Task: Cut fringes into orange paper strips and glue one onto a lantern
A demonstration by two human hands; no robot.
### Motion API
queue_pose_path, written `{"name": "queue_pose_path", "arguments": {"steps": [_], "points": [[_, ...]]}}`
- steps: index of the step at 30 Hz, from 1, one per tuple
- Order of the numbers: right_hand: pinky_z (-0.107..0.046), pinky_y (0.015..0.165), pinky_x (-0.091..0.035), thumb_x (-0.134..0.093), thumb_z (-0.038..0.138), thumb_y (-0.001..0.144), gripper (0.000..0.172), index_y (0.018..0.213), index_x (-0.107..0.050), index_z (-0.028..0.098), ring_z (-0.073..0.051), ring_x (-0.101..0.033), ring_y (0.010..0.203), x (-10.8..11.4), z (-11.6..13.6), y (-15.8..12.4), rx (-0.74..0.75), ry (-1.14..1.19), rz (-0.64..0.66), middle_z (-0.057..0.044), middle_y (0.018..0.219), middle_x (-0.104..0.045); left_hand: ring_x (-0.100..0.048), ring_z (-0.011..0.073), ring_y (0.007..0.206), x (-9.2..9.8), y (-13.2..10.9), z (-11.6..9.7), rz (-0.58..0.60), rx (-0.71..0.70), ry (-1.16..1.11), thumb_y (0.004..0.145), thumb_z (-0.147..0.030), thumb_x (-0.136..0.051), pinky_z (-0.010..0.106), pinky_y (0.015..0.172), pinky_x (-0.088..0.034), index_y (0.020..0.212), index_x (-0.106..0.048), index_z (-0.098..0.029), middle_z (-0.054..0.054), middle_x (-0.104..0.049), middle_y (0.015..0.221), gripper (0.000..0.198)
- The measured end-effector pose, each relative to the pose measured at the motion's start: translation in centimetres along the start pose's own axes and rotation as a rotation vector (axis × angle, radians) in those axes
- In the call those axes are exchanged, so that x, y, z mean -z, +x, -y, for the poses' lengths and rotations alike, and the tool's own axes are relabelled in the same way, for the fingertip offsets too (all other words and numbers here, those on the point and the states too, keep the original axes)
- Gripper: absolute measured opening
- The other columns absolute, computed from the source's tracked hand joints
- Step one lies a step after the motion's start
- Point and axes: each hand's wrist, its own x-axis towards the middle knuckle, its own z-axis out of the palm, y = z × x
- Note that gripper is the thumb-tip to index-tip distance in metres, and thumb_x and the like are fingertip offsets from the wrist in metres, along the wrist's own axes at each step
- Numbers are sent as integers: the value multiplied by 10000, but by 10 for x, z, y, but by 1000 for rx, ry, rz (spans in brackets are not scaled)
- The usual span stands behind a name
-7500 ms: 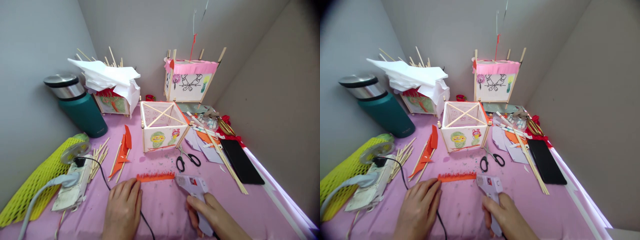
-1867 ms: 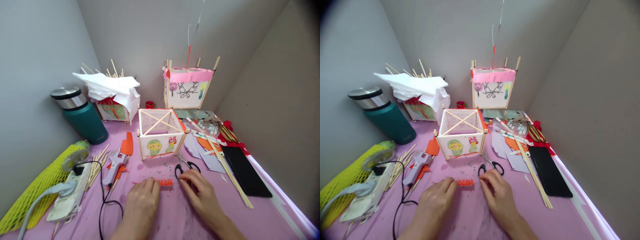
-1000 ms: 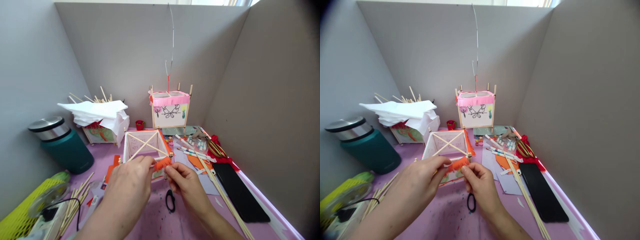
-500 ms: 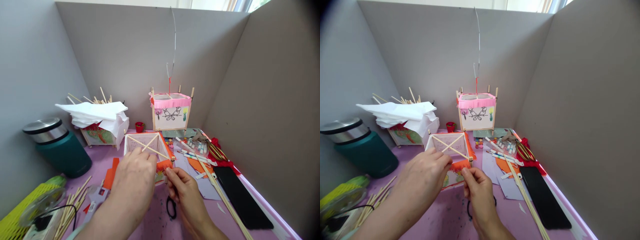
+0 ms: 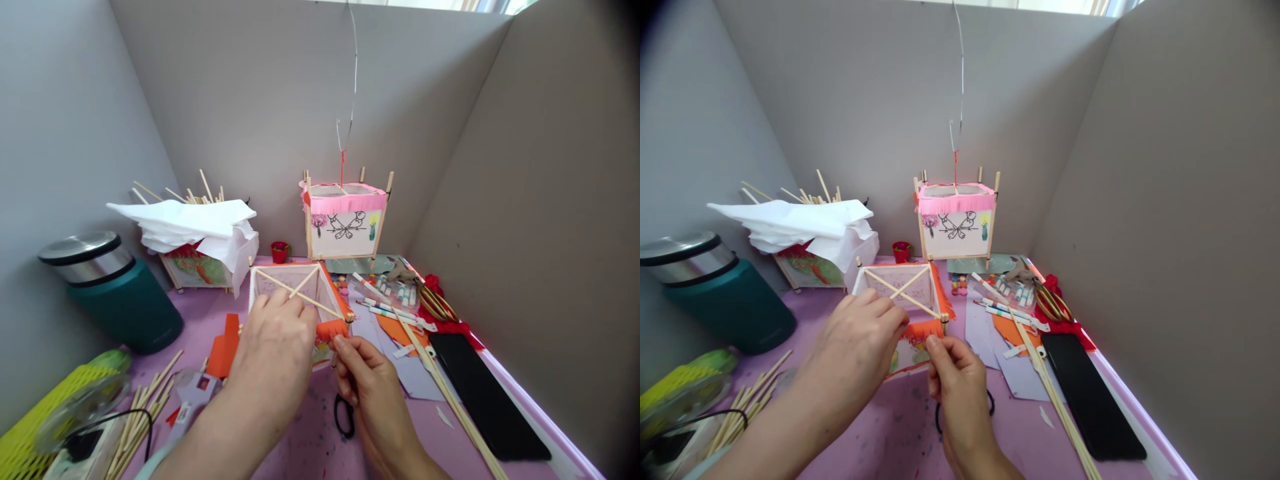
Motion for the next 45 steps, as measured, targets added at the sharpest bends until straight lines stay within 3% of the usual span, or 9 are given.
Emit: {"name": "queue_pose_path", "arguments": {"steps": [11,29,36,38,41,45], "points": [[-171,429,-273,-683,465,757,331,675,-561,169,-58,-332,476,-5,-7,-1,58,-19,-49,67,547,-423,-479,236,814,-11,2,-7,-100,-34,-135,887,-243,-506,384,697,-354,810,-656,-203,58,-612,807,174],[-165,427,-253,-669,524,749,386,677,-531,170,-58,-315,483,-3,-11,1,62,-30,-66,69,550,-412,-483,234,805,-26,9,-13,-148,-102,-174,861,-223,-552,402,717,-362,835,-675,-201,46,-621,792,127],[-180,412,-296,-581,575,796,403,725,-552,180,-63,-358,436,16,-7,-12,62,-300,-74,69,534,-427,-510,234,830,-23,5,-12,-168,-115,-194,851,-196,-564,418,774,-400,942,-660,-169,40,-640,809,136],[-191,430,-328,-571,540,818,361,747,-571,186,-79,-398,453,22,-3,-19,148,-416,-73,64,528,-434,-520,230,866,-18,-2,-7,-255,-121,-230,863,-164,-534,416,811,-405,1030,-639,-154,48,-657,872,197],[-202,486,-370,-573,410,859,226,780,-606,201,-97,-460,512,23,10,-25,411,-594,-31,48,565,-490,-541,210,899,-8,-21,5,-495,-51,-286,852,-104,-524,389,838,-414,1071,-623,-158,53,-663,947,246],[-211,568,-406,-563,233,875,85,816,-621,216,-103,-532,612,7,41,-21,804,-730,179,27,708,-595,-590,173,793,-4,-58,18,-734,314,-339,836,-159,-563,319,763,-454,932,-638,-177,34,-658,856,123]]}}
